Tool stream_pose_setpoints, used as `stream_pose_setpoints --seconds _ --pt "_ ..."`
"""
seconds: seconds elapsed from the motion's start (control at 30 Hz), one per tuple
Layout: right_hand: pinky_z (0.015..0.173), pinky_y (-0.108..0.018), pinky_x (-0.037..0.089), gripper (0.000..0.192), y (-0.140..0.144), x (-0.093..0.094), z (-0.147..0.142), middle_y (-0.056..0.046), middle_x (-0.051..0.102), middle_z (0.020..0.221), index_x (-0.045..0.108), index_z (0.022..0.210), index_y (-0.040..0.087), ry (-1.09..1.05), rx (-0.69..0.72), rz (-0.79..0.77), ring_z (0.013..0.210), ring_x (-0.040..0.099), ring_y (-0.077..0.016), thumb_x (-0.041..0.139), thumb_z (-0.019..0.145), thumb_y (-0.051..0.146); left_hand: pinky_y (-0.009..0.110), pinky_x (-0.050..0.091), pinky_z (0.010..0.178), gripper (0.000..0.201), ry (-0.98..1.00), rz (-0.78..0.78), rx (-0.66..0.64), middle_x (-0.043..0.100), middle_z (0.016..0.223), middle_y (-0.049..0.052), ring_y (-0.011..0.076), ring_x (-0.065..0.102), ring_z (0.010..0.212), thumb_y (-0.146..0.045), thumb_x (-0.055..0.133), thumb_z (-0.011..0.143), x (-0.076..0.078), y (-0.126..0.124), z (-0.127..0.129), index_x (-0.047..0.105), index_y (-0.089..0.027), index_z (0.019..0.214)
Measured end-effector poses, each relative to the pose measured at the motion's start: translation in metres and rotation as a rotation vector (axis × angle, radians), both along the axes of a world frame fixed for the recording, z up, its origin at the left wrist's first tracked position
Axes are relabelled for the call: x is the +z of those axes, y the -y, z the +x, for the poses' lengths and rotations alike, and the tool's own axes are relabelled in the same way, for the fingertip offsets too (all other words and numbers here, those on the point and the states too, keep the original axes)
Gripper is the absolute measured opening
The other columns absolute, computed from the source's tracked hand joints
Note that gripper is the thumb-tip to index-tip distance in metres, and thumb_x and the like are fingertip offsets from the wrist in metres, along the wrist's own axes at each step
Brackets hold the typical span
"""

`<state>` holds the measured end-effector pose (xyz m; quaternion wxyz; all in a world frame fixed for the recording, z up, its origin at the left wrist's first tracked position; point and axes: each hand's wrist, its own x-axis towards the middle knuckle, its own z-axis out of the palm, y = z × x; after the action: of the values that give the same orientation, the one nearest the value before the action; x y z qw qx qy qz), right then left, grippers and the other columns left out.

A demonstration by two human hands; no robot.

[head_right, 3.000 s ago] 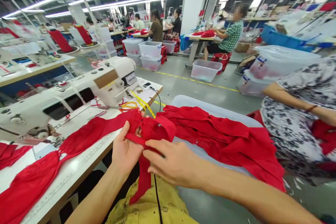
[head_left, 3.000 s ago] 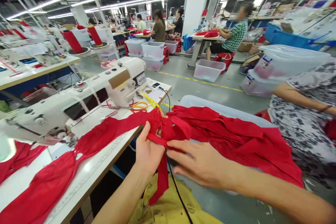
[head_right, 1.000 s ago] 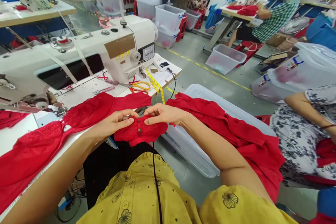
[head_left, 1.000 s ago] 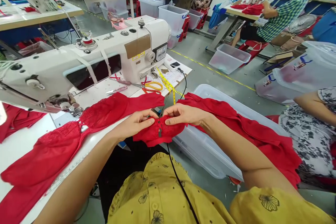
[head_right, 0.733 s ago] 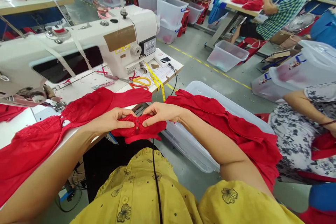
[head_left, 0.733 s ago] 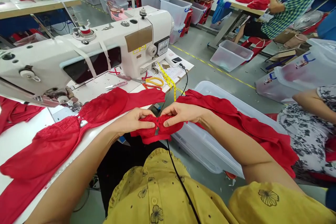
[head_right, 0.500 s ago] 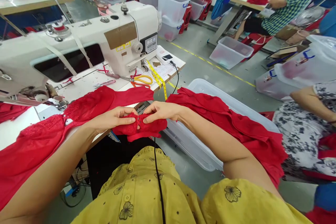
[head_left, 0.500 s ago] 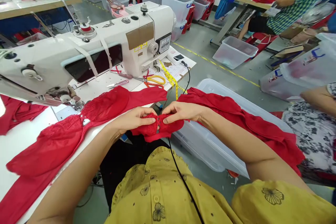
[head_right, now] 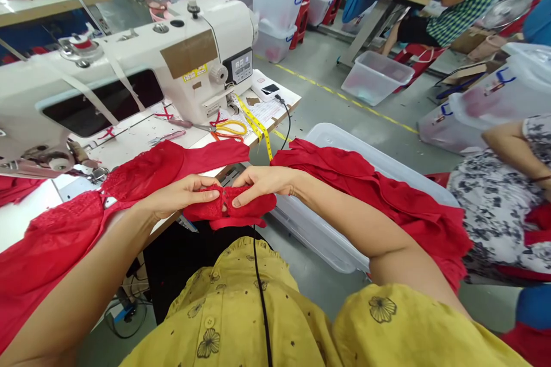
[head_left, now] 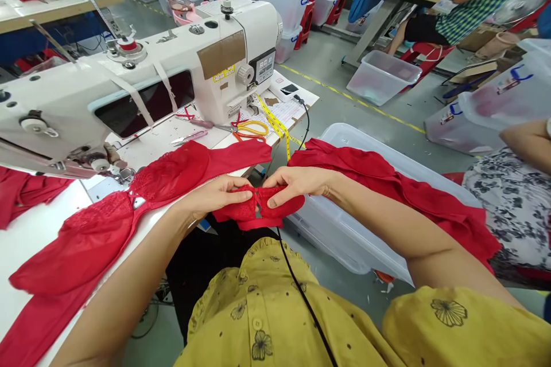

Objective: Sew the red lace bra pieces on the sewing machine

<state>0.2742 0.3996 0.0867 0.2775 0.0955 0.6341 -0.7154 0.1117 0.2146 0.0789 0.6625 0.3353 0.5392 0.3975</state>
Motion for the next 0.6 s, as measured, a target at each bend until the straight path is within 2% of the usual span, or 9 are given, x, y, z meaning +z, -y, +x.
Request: stream_pose_setpoints --seconds 0.2,0.37,0.6 --pt "0.065 -0.021 0.052 0.035 0.0043 -0.0077 -0.001 -0.004 0.075 0.083 0.078 0.092 0.013 0.048 -0.043 -0.046 0.07 0.066 -0.0122 0.089 0.065 0.034 0.02 0.047 0.064 0.04 -0.018 0.013 0.002 0.069 0.083 0.003 0.0136 0.063 0.07 -0.05 0.081 0.079 -0.0011 -0.0005 0.0026 0.067 -0.015 0.092" --pt "0.063 -0.02 0.05 0.032 0.0044 -0.0083 0.0004 -0.003 0.074 0.079 0.077 0.09 0.013 0.04 -0.04 -0.079 0.067 0.064 -0.0101 0.088 0.067 0.032 0.021 0.046 0.063 0.04 -0.03 0.023 -0.019 0.069 0.086 0.005 0.0154 0.064 0.073 -0.051 0.079 0.081 -0.0042 0.0002 0.0019 0.067 -0.014 0.092" --pt "0.067 -0.024 0.053 0.039 0.0041 -0.0096 0.0004 -0.005 0.074 0.083 0.076 0.089 0.011 0.057 -0.015 0.004 0.072 0.066 -0.0135 0.088 0.064 0.038 0.021 0.047 0.064 0.044 0.01 -0.001 -0.01 0.07 0.088 0.007 0.0156 0.065 0.073 -0.051 0.081 0.079 -0.0092 0.0027 -0.0007 0.068 -0.013 0.095"
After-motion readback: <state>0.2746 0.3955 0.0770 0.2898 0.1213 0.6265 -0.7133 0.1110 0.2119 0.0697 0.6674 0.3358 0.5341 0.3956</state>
